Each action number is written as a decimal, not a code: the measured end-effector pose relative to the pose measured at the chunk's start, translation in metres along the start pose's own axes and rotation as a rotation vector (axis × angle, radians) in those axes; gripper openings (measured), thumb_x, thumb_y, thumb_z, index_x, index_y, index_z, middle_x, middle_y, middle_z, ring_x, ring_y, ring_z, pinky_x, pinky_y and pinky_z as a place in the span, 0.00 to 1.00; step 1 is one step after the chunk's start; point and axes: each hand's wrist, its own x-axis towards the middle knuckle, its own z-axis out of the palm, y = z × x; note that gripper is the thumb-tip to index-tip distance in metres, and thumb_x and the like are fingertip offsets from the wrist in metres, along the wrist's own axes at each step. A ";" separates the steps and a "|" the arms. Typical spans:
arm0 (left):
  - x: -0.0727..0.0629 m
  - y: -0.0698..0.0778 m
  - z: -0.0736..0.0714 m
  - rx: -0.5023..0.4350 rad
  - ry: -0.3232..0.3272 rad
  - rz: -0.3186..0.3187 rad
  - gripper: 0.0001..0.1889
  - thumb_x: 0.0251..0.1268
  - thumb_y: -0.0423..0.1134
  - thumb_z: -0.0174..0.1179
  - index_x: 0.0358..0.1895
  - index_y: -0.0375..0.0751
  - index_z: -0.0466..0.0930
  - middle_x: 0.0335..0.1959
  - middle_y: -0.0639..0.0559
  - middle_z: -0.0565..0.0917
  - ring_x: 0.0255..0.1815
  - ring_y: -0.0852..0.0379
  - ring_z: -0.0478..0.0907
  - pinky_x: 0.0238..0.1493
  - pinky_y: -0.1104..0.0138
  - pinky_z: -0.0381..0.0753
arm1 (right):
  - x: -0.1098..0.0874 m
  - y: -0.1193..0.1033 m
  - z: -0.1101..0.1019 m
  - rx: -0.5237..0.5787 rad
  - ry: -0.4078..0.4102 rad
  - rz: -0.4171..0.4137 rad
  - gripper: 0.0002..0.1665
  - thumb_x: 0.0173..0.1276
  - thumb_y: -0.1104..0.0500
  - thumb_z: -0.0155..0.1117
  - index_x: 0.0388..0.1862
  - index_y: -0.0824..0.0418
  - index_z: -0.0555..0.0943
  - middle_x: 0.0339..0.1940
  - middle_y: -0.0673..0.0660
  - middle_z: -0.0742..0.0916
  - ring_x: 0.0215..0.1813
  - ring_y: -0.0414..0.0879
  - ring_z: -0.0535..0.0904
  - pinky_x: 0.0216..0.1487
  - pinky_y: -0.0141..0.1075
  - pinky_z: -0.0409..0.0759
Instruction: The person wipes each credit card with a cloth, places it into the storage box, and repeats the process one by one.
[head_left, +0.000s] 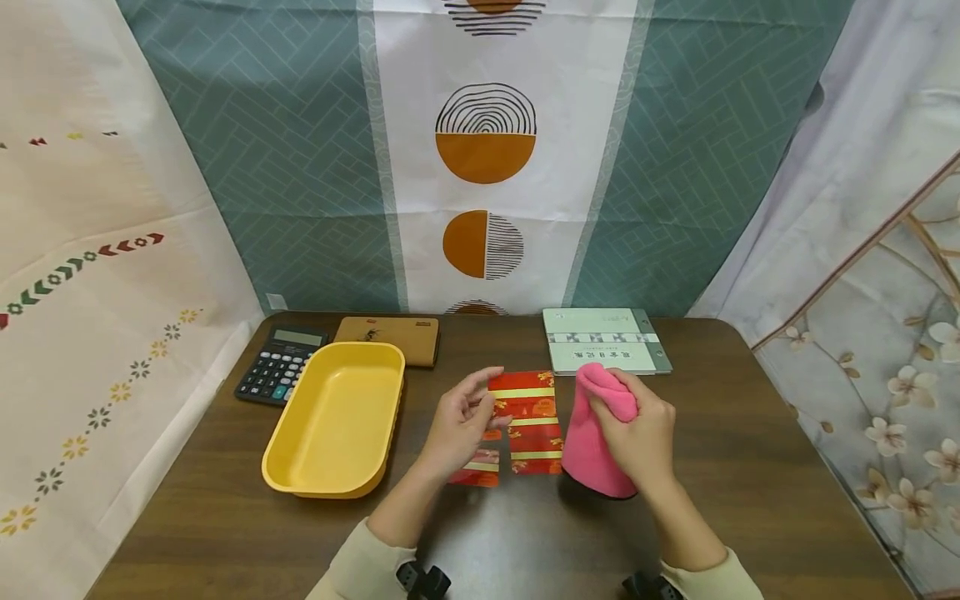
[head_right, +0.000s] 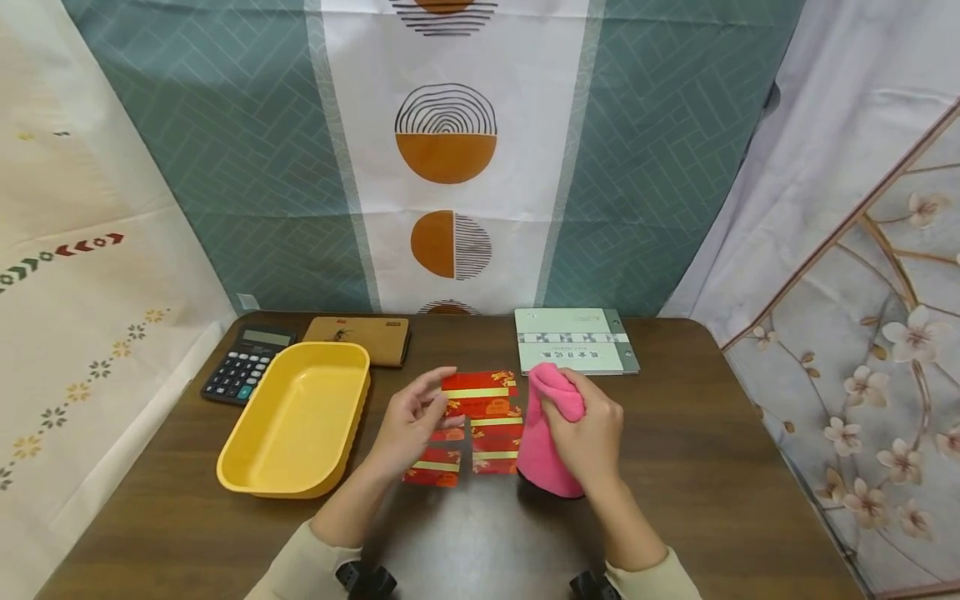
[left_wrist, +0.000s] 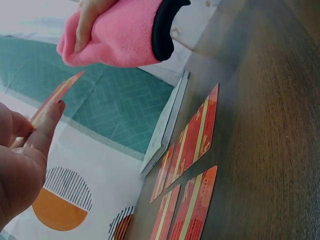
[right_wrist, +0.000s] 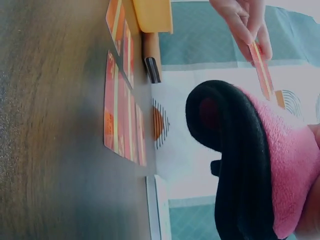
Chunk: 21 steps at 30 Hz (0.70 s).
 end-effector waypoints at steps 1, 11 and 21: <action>0.000 0.000 0.000 0.030 0.002 0.000 0.20 0.79 0.30 0.52 0.69 0.42 0.74 0.28 0.49 0.73 0.28 0.55 0.84 0.46 0.61 0.88 | 0.000 0.000 -0.002 0.020 -0.003 0.021 0.24 0.54 0.64 0.82 0.51 0.63 0.86 0.41 0.60 0.90 0.35 0.54 0.86 0.37 0.15 0.76; 0.000 -0.003 0.000 0.129 0.027 0.040 0.18 0.78 0.28 0.52 0.65 0.35 0.79 0.49 0.40 0.87 0.46 0.49 0.86 0.43 0.70 0.86 | -0.001 -0.003 -0.009 0.094 -0.050 0.141 0.24 0.58 0.63 0.79 0.54 0.60 0.86 0.43 0.57 0.90 0.36 0.48 0.84 0.34 0.20 0.81; 0.003 -0.006 0.007 -0.035 0.144 -0.116 0.18 0.77 0.36 0.56 0.61 0.29 0.79 0.53 0.35 0.85 0.48 0.43 0.87 0.42 0.69 0.88 | -0.002 -0.018 -0.003 0.188 -0.083 0.055 0.23 0.57 0.64 0.80 0.53 0.58 0.87 0.41 0.55 0.90 0.35 0.45 0.84 0.35 0.23 0.83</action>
